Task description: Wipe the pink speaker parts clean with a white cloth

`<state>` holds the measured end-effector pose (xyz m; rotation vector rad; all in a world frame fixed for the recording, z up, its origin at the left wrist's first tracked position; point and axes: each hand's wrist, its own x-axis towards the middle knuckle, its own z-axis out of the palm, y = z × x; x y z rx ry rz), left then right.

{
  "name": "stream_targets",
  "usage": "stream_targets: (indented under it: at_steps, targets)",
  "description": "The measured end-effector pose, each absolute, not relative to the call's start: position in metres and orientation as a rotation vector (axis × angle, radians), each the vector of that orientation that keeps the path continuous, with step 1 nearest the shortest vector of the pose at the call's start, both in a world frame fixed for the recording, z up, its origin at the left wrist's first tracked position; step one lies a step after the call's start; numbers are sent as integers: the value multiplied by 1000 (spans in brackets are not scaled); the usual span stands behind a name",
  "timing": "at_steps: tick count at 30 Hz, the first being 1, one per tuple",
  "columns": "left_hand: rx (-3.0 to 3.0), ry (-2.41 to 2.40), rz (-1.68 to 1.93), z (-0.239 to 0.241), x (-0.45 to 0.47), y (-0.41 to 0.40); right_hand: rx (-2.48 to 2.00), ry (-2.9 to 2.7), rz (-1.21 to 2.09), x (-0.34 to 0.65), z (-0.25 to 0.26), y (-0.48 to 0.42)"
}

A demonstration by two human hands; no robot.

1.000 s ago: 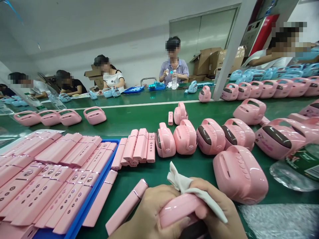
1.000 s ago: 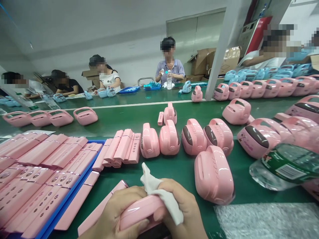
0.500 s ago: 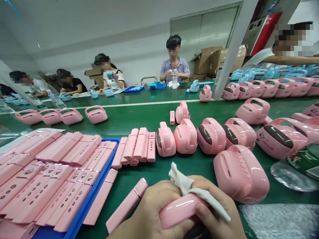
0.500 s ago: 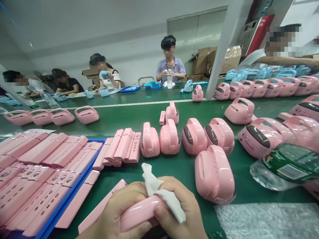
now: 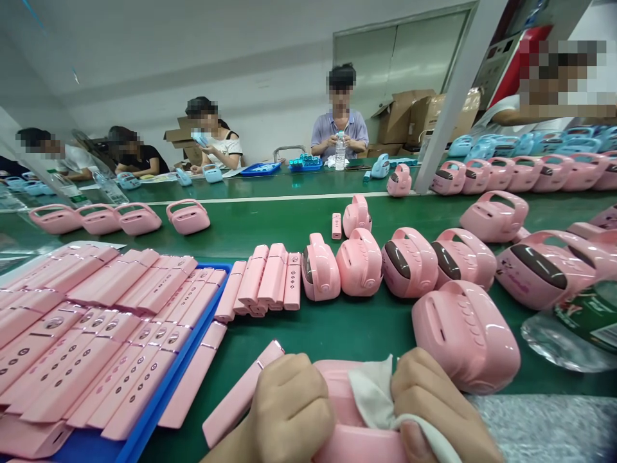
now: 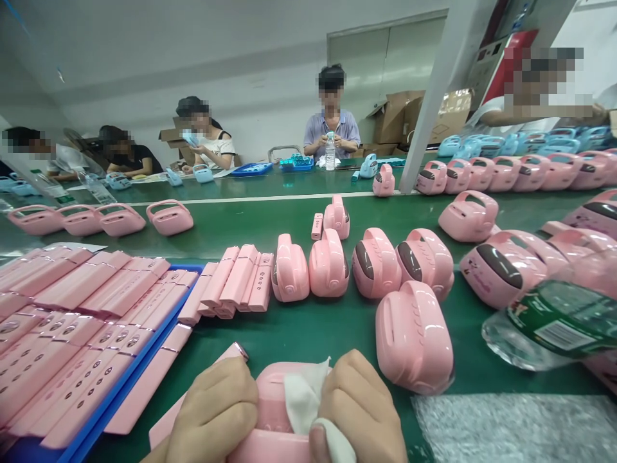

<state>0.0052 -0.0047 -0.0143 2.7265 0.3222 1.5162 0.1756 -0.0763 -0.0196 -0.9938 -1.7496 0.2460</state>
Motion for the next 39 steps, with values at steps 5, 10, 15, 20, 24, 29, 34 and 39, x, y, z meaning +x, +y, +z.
stream_targets:
  at_steps: [5,10,15,20,24,29,34,39]
  targets:
    - [2647,308,1537,-15,8,-7,-1057,-1752,227,172,-11,-71]
    - [2596,413,1507,-20,10,-15,-1137,-1415,368,167,-10,-61]
    - [2255,319,1251,-23,18,-16,-1173,-1177,639,167,-21,-51]
    - [2269,363,1101,-30,27,-20,-1157,-818,1177,168,-35,-50]
    - [2122,427,1187,-37,28,-21,-1044,-748,1243,167,-34,-53]
    - [1872,373,1074,-25,20,-16,-1119,-1229,682,161,-22,-54]
    - [871,550,941,-2,17,-18,-1092,-1577,401,153,-13,-58]
    - [504,639,955,2,16,-13,-1122,-1882,149,146,-13,-74]
